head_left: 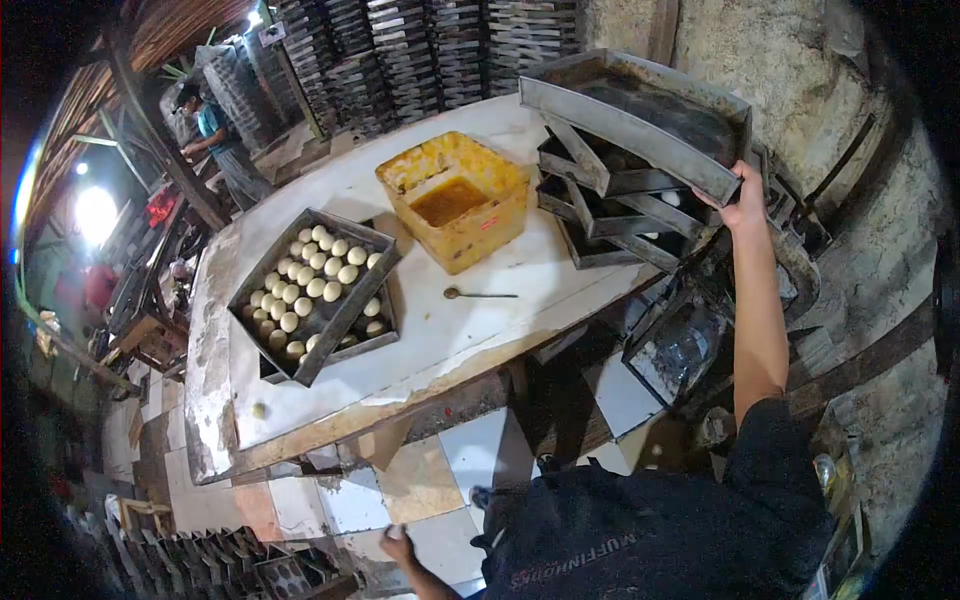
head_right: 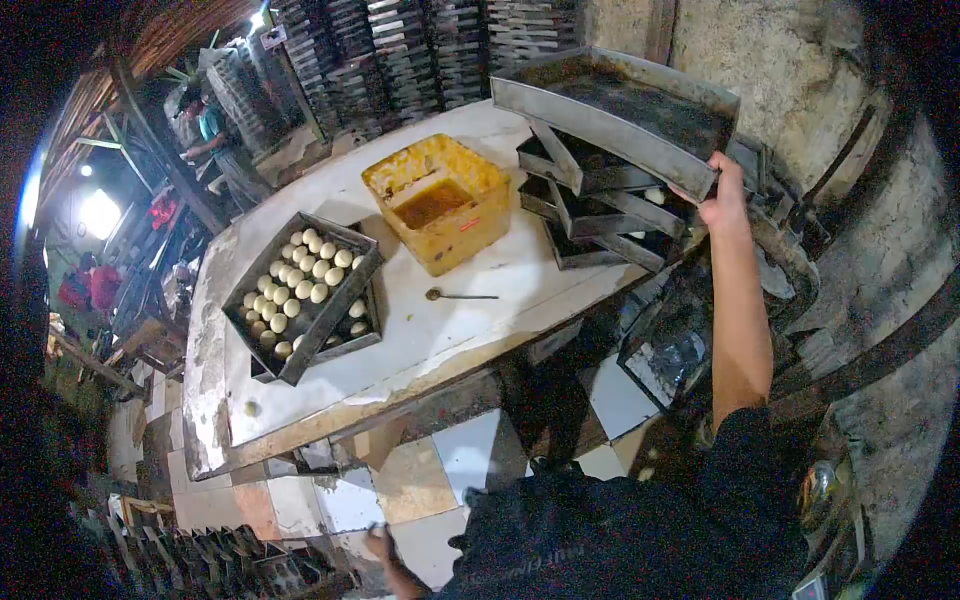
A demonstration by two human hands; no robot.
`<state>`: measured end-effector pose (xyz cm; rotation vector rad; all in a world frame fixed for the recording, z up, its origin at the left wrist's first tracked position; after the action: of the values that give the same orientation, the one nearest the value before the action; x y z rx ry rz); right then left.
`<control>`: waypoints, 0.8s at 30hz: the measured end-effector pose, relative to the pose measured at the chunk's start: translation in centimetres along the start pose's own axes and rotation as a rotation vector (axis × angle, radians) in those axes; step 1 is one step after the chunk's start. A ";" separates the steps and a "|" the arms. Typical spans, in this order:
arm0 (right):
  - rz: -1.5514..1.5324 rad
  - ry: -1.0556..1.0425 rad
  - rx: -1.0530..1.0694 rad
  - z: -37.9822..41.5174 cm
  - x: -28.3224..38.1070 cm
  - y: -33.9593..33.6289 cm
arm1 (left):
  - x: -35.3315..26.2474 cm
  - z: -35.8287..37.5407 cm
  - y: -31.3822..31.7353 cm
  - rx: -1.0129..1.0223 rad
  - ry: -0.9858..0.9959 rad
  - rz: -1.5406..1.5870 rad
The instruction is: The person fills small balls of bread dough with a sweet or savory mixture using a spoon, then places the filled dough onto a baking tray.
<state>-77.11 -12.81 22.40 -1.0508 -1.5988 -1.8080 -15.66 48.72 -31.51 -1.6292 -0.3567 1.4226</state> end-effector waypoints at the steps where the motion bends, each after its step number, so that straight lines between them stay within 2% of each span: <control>1: 0.001 0.029 -0.007 -1.5 0.1 -1.5 | -0.3 -2.1 -1.9 -0.010 -0.060 -0.095; 2: 0.020 0.026 -0.031 -3.0 0.0 -2.6 | -4.2 -2.4 -5.1 -0.075 -0.063 -0.165; 3: 0.028 0.048 -0.030 -4.2 0.2 -3.4 | -5.8 -3.8 -7.2 -0.191 0.038 -0.104; 4: 0.036 0.030 -0.079 -5.1 0.1 -4.1 | -4.7 -6.5 -8.6 -0.290 0.193 -0.005; 5: 0.036 0.011 -0.125 -6.1 -0.1 -4.8 | -7.6 -8.0 -10.9 -0.321 0.138 -0.085; 6: 0.028 0.030 -0.043 -7.5 0.0 -6.3 | -13.4 -8.0 -13.5 -0.358 0.119 -0.130; 7: 0.016 0.049 0.045 -8.7 0.1 -7.7 | -16.2 -9.1 -15.1 -0.364 0.133 -0.105; 8: -0.001 0.069 0.069 -9.0 0.1 -8.2 | -16.1 -11.1 -15.2 -0.431 0.244 0.012; 9: -0.014 0.096 0.102 -9.3 0.3 -8.8 | -20.2 -10.8 -15.9 -0.431 0.279 0.038; 10: 0.015 0.053 0.139 -9.6 0.4 -9.3 | -22.7 -11.0 -15.6 -0.469 0.407 0.117; 11: 0.061 0.071 0.103 -10.1 0.3 -9.5 | -24.4 -11.4 -15.0 -0.391 0.340 0.175; 12: 0.073 0.110 0.034 -9.6 0.8 -8.7 | -27.0 -10.8 -13.9 -0.332 0.418 0.184; 13: 0.090 0.148 -0.044 -8.8 1.2 -8.3 | -29.7 -10.1 -12.3 -0.250 0.338 0.183; 14: 0.097 0.188 -0.034 -8.6 1.1 -9.1 | -29.3 -10.6 -8.8 -0.191 0.464 0.363; 15: 0.347 -0.039 -0.130 -8.6 1.4 -10.8 | -33.3 -8.7 -7.5 -0.226 0.551 0.145; 16: 0.595 -0.279 -0.219 -8.3 1.9 -12.4 | -32.1 -9.1 -3.4 -0.169 0.612 0.165; 17: 0.586 -0.466 -0.230 -6.7 2.4 -13.2 | -36.3 -7.4 -2.9 -0.001 0.622 0.184; 18: 0.586 -0.653 -0.240 -4.8 2.8 -13.9 | -39.1 -6.8 -2.2 -0.004 0.625 0.147; 19: 0.521 -0.740 -0.170 0.6 1.7 -10.0 | -41.8 -7.8 -2.8 -0.111 0.776 0.080; 21: 0.440 -0.907 -0.036 4.3 -1.0 -9.0 | -43.7 -14.2 -4.6 -0.244 0.851 0.119; 23: 0.558 -0.880 0.252 5.9 -4.7 -6.5 | -46.3 -23.5 -6.5 -0.395 0.887 0.014; 24: 0.532 -0.819 0.256 7.2 -7.5 -2.1 | -47.2 -28.5 -7.2 -0.360 0.865 -0.138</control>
<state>-72.86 -6.28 15.14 -1.9996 -1.6606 -0.8190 -1.50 6.27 1.42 -2.2823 -0.2100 0.4645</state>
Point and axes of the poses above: each hand's wrist, its own z-axis away from the middle knuckle, its own y-axis out of the palm, x = y × z, the point moved 1 cm from there along -z, towards the middle knuckle
